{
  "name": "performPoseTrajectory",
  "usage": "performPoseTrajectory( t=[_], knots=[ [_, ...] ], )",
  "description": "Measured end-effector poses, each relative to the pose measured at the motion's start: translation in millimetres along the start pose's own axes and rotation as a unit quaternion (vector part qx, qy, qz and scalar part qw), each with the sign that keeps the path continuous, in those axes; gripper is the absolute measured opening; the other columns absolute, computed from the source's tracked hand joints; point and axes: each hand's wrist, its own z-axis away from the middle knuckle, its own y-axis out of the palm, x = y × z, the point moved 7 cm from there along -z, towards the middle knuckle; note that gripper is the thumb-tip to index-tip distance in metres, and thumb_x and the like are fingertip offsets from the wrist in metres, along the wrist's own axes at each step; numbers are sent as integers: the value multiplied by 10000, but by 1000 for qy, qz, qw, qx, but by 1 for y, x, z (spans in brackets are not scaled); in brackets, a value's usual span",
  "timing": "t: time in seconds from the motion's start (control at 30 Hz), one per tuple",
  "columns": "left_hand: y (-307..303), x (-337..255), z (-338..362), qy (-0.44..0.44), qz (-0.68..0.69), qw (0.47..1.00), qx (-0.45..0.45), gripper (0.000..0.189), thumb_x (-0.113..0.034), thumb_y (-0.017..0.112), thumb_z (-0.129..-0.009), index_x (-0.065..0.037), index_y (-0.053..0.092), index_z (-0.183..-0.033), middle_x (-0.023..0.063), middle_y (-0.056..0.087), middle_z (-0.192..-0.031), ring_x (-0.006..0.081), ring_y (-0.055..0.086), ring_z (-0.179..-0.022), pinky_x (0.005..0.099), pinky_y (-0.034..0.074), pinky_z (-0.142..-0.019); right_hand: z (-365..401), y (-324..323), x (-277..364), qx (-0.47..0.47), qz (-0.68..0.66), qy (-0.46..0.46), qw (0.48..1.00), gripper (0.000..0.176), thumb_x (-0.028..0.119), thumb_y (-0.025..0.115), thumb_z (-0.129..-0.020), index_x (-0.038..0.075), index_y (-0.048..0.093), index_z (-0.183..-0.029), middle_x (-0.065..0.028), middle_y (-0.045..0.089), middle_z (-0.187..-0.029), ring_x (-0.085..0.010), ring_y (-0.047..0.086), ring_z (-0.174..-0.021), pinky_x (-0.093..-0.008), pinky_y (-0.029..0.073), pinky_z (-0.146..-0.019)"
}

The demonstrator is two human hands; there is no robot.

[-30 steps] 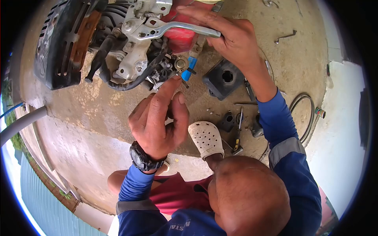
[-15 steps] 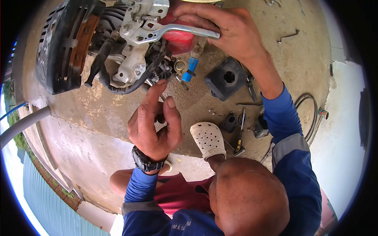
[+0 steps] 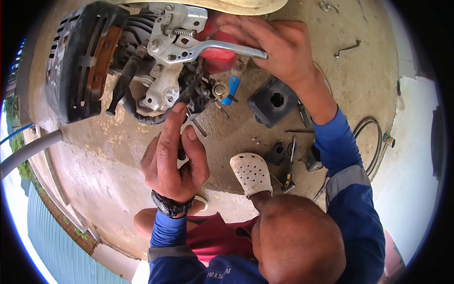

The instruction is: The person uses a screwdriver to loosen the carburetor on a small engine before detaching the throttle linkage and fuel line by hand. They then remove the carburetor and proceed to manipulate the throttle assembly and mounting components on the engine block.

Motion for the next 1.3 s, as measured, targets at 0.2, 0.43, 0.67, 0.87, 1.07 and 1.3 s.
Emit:
performPoseTrajectory(
  t=[0.2,0.43,0.67,0.87,1.07,1.3],
  knots=[
    [10,0,7,85,25,995,-42,399,39,676,-921,95,627,-1312,170,784,-1112,267,683,-600,335,530,-558,11,2,-1,10,31,14,999,381,-4,822,-817,5,675,-1169,-69,811,-1076,-221,778,-757,-290,601,-629],
    [24,7,2,-74,-113,977,163,582,-304,707,-997,-217,549,-1551,55,613,-657,256,623,-516,390,519,-510,4,4,-9,11,33,53,998,307,321,860,-805,235,790,-1092,43,776,-845,-142,729,-677,-284,548,-544],
    [19,-5,-13,-21,-258,935,241,621,-454,696,-988,-220,549,-1544,33,529,-598,219,597,-484,369,494,-458,7,-3,-7,-29,64,40,997,309,305,848,-779,246,805,-1079,53,764,-831,-140,723,-669,-285,548,-539],
    [18,-3,-19,9,-238,940,244,622,-441,707,-984,-193,554,-1534,33,551,-622,215,620,-508,366,496,-461,6,-5,1,12,85,52,995,387,209,853,-734,112,797,-1105,-57,796,-910,-215,746,-712,-326,586,-643],
    [17,-3,-22,20,-241,935,261,622,-404,726,-978,-168,559,-1528,53,584,-650,240,639,-539,383,512,-489,5,-6,4,-6,79,71,994,320,243,858,-724,153,826,-1030,-17,790,-881,-192,734,-696,-311,570,-614],
    [16,-4,-27,15,-183,944,275,553,-246,737,-981,-82,570,-1483,157,773,-959,264,691,-625,370,549,-577,8,-2,2,-17,66,111,991,298,284,845,-744,172,831,-1019,-14,785,-877,-189,728,-689,-320,568,-609]
  ],
)
